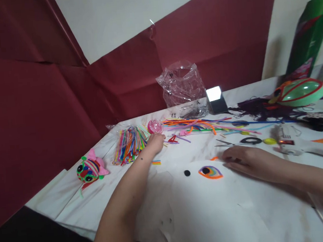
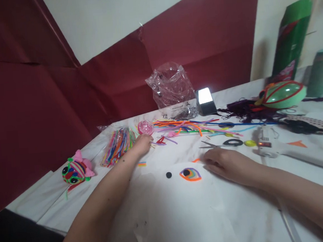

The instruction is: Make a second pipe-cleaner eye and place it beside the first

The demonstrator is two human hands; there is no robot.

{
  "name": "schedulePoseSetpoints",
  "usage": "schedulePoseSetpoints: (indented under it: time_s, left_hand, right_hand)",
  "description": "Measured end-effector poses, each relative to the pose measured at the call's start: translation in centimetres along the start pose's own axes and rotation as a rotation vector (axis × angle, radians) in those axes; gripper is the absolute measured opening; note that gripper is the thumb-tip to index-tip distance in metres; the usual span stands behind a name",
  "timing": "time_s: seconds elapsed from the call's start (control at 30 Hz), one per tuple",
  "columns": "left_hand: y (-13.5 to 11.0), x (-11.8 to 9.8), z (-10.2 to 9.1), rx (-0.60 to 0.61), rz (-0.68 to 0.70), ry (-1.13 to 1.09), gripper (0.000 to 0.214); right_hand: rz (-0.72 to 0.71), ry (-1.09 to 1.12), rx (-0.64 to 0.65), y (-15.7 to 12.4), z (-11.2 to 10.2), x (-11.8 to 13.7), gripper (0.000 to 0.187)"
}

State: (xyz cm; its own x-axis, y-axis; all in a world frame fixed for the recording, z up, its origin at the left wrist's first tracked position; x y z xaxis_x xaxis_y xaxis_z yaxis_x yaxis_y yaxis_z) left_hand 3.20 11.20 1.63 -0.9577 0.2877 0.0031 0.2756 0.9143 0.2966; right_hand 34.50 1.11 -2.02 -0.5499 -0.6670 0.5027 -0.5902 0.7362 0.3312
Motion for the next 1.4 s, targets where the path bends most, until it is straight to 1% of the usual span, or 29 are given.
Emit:
schedulePoseSetpoints:
  time_s: [0.07, 0.13, 0.23, 0.33, 0.47, 0.6, 0.7, 0.83, 0.93, 1.03, 1.17, 1.3, 1.4]
  left_hand:
    - [0.3, -0.4, 0.6, 0.020, 0.038, 0.005, 0.020]
    - [0.2, -0.5, 0.7, 0.035, 0.070, -0.006, 0.019]
    - [-0.5, -0.2, 0.2, 0.045, 0.091, -0.048, 0.019]
    - [-1.6, 0.7, -1.0, 0.078, 0.077, -0.099, 0.022]
    - [-3.3, 2.1, -2.1, 0.180, 0.064, -0.131, 0.019]
    - [-5.1, 3.1, -2.2, 0.283, 0.055, -0.130, 0.017]
    - [-6.4, 3.2, -2.1, 0.310, 0.068, -0.119, 0.021]
    - [-8.0, 2.8, -1.9, 0.310, 0.096, -0.080, 0.021]
    - [-8.8, 2.2, -1.5, 0.266, 0.112, -0.047, 0.018]
    - [-9.0, 1.6, -1.5, 0.212, 0.114, -0.019, 0.019]
    - [-9.0, 1.0, -2.0, 0.145, 0.123, 0.012, 0.023]
    - [-9.0, 0.6, -2.0, 0.177, 0.158, 0.030, 0.021]
    - [-9.0, 0.5, -1.9, 0.177, 0.142, 0.034, 0.020]
  right_hand:
    - [0.009, -0.016, 0.050, 0.0, 0.1, -0.2, 0.029]
    - [0.015, -0.028, 0.068, 0.0, 0.2, -0.3, 0.030]
    - [0.008, -0.033, 0.072, 0.1, 0.2, -0.4, 0.030]
    - [-0.024, -0.032, 0.054, 0.2, 0.2, -0.6, 0.030]
    - [-0.042, -0.025, 0.049, 0.3, 0.4, -0.7, 0.030]
    - [-0.049, -0.054, 0.065, 0.3, 0.5, -0.8, 0.031]
    - [-0.041, -0.080, 0.066, 0.1, 0.6, -1.1, 0.033]
    - [-0.031, -0.089, 0.057, 0.0, 0.8, -1.4, 0.032]
    - [-0.031, -0.086, 0.071, 0.1, 0.7, -1.2, 0.031]
    - [-0.019, -0.082, 0.073, 0.1, 0.4, -0.7, 0.031]
    - [-0.026, -0.088, 0.062, 0.1, 0.0, -0.1, 0.030]
    - [-0.054, -0.106, 0.053, 0.1, 0.0, -0.2, 0.030]
    - [-0.057, -0.116, 0.052, 0.2, 0.1, -0.4, 0.030]
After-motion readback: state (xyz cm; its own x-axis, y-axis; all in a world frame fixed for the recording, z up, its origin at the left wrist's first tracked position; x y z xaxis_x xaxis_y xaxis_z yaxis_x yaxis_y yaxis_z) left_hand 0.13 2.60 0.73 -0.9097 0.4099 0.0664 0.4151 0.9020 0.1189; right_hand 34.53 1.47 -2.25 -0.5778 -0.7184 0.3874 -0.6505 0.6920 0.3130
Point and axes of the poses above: each hand's wrist, its own y-axis towards the middle knuckle, its own z-axis out of the palm, x = y × z, the point moved 2 cm from there along y, towards the middle knuckle, and after that the axes turned 11 degrees about y, right-handed, at the moved point
